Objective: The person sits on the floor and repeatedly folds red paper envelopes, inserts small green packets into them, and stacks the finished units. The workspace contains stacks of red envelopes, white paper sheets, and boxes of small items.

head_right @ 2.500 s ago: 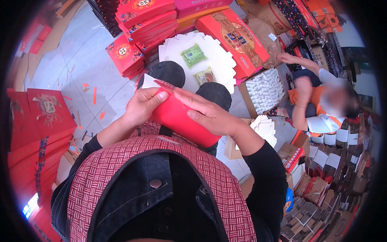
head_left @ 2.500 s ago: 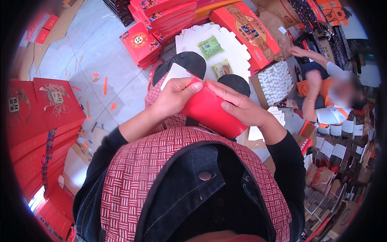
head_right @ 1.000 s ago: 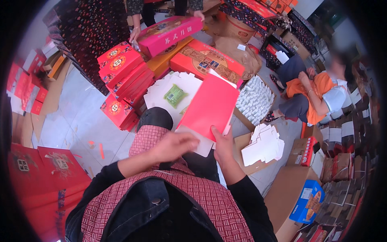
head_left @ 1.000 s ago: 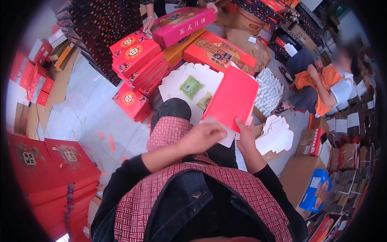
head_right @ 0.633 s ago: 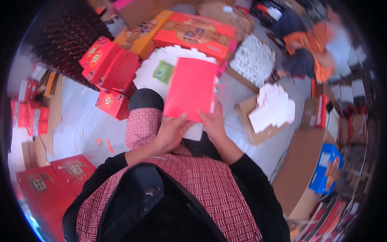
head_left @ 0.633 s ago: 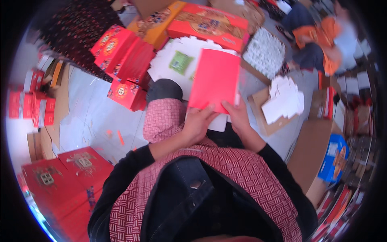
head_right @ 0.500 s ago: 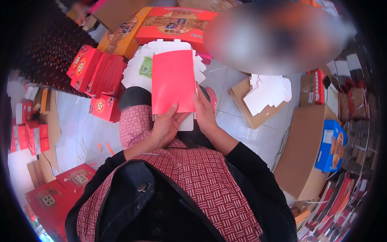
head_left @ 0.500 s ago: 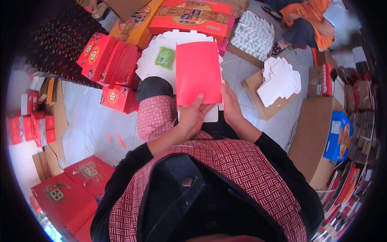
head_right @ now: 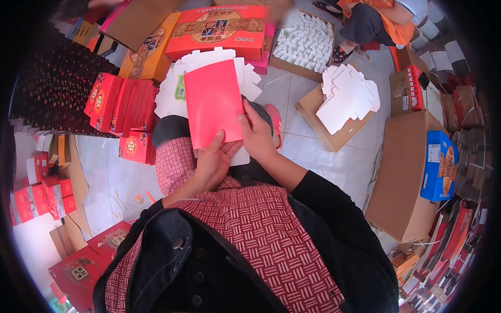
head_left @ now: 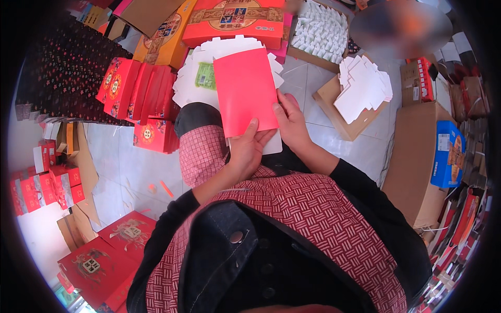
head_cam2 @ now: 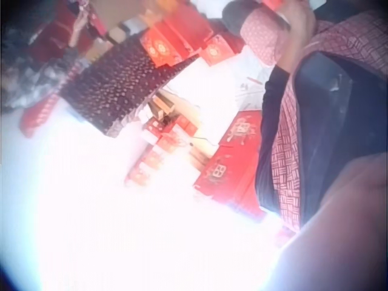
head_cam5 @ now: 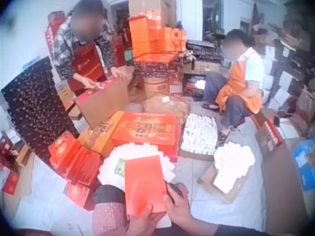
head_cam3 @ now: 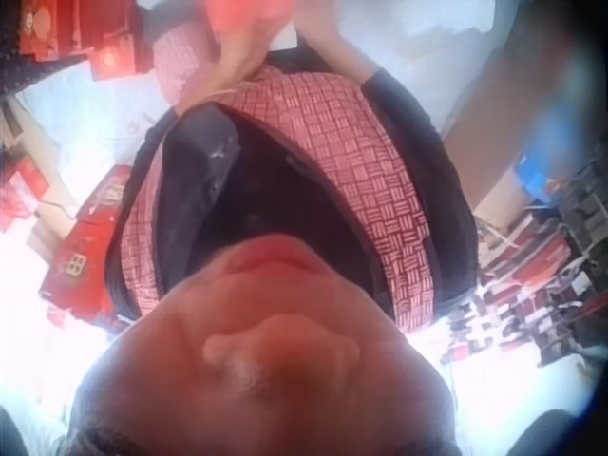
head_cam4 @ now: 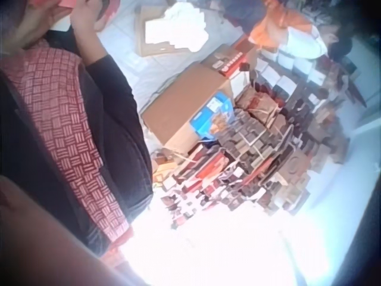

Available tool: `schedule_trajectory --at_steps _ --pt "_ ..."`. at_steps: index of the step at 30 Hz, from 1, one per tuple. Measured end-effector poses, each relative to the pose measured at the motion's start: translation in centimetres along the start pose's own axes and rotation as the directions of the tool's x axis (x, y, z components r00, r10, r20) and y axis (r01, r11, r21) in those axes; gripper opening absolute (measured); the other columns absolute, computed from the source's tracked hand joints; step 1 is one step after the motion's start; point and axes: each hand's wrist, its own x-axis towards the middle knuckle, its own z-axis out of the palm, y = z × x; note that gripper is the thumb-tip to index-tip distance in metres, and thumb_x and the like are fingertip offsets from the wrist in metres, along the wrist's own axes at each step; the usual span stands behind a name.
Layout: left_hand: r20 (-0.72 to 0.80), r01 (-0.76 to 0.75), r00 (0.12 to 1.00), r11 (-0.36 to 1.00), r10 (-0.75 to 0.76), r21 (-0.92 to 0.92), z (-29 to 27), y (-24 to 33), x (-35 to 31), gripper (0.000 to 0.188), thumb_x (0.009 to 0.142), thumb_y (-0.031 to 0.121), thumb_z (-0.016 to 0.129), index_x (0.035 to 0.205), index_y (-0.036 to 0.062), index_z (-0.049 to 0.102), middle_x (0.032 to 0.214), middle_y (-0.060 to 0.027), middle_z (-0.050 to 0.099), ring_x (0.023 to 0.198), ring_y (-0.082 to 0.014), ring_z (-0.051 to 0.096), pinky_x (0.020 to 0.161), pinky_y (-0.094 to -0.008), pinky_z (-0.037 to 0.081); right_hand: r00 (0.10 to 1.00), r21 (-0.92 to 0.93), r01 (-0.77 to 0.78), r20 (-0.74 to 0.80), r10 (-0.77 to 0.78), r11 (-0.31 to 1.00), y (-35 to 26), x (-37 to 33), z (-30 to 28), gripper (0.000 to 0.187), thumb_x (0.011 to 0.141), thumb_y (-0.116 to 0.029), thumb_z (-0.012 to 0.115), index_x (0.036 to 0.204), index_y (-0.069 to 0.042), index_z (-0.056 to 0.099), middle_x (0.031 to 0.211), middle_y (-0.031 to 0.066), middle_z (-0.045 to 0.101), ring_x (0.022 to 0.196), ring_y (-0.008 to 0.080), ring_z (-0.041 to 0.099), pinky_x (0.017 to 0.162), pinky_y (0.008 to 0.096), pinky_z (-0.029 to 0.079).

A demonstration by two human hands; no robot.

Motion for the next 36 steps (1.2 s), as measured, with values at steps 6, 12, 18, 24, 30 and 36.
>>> schedule_trajectory --at_steps 6,12,18,24,30,36 --pt "-0.005 0.0 1.0 0.999 0.0 -0.05 0.1 0.5 -0.2 0.032 0.094 0.013 0.045 0.122 -0.0007 0.039 0.119 -0.0187 0.052 0.109 -0.033 0.054 0.098 -0.0491 0.043 1.0 -0.049 0.01 0.021 -0.009 0.999 1.3 0.5 0.0 0.038 0.096 -0.019 0.04 0.127 0.003 0.046 0.121 0.0159 0.052 0.119 0.022 0.042 0.101 0.0298 0.03" --pt "-0.033 -0.013 0.999 0.994 0.009 -0.106 0.4 0.6 -0.2 0.029 0.095 0.013 0.042 0.119 -0.005 0.04 0.115 -0.0202 0.053 0.105 -0.0347 0.056 0.095 -0.0501 0.045 1.0 0.021 -0.007 0.021 0.007 1.0 1.1 0.6 0.1 0.036 0.096 -0.019 0.037 0.124 0.002 0.049 0.117 0.0159 0.057 0.122 0.026 0.039 0.102 0.0318 0.028" --pt "0.021 0.051 0.998 0.998 -0.052 0.025 0.3 0.0 -0.5 0.034 0.094 0.014 0.048 0.121 -0.004 0.04 0.118 -0.0164 0.052 0.106 -0.0284 0.056 0.092 -0.0436 0.047 0.999 -0.052 0.024 0.032 -0.023 0.998 -0.2 0.0 0.4 0.036 0.096 -0.02 0.035 0.122 0.0 0.051 0.109 0.0175 0.06 0.12 0.0277 0.042 0.101 0.0352 0.029" --pt "0.001 0.04 0.999 0.999 -0.04 -0.004 -1.7 -1.7 0.6 0.038 0.09 0.01 0.055 0.125 0.0046 0.041 0.115 -0.0094 0.053 0.096 -0.0214 0.058 0.082 -0.0353 0.052 0.946 -0.315 0.323 0.068 -0.318 0.893 1.5 -1.0 0.2 0.047 0.093 -0.013 0.036 0.134 0.008 0.029 0.13 0.0272 0.04 0.121 0.0383 0.039 0.102 0.0376 0.03" --pt "0.082 0.021 0.996 1.0 -0.023 0.024 -2.1 -1.3 0.9 0.03 0.091 0.017 0.055 0.119 0.0077 0.049 0.112 -0.0062 0.057 0.101 -0.0192 0.056 0.088 -0.0346 0.045 0.953 -0.245 0.301 0.11 -0.282 0.922 0.7 -1.1 1.4 0.049 0.091 -0.014 0.04 0.135 0.007 0.028 0.125 0.0271 0.043 0.114 0.0393 0.043 0.098 0.0409 0.033" --pt "0.114 0.046 0.992 0.998 -0.049 0.033 -2.2 -1.8 1.0 0.03 0.091 0.017 0.054 0.12 0.0077 0.049 0.112 -0.0065 0.057 0.103 -0.0189 0.055 0.088 -0.0346 0.045 0.922 -0.387 0.388 0.161 -0.353 0.837 0.3 -1.4 0.8 0.051 0.089 -0.013 0.043 0.133 0.009 0.03 0.113 0.0274 0.05 0.106 0.0397 0.047 0.091 0.0424 0.037"
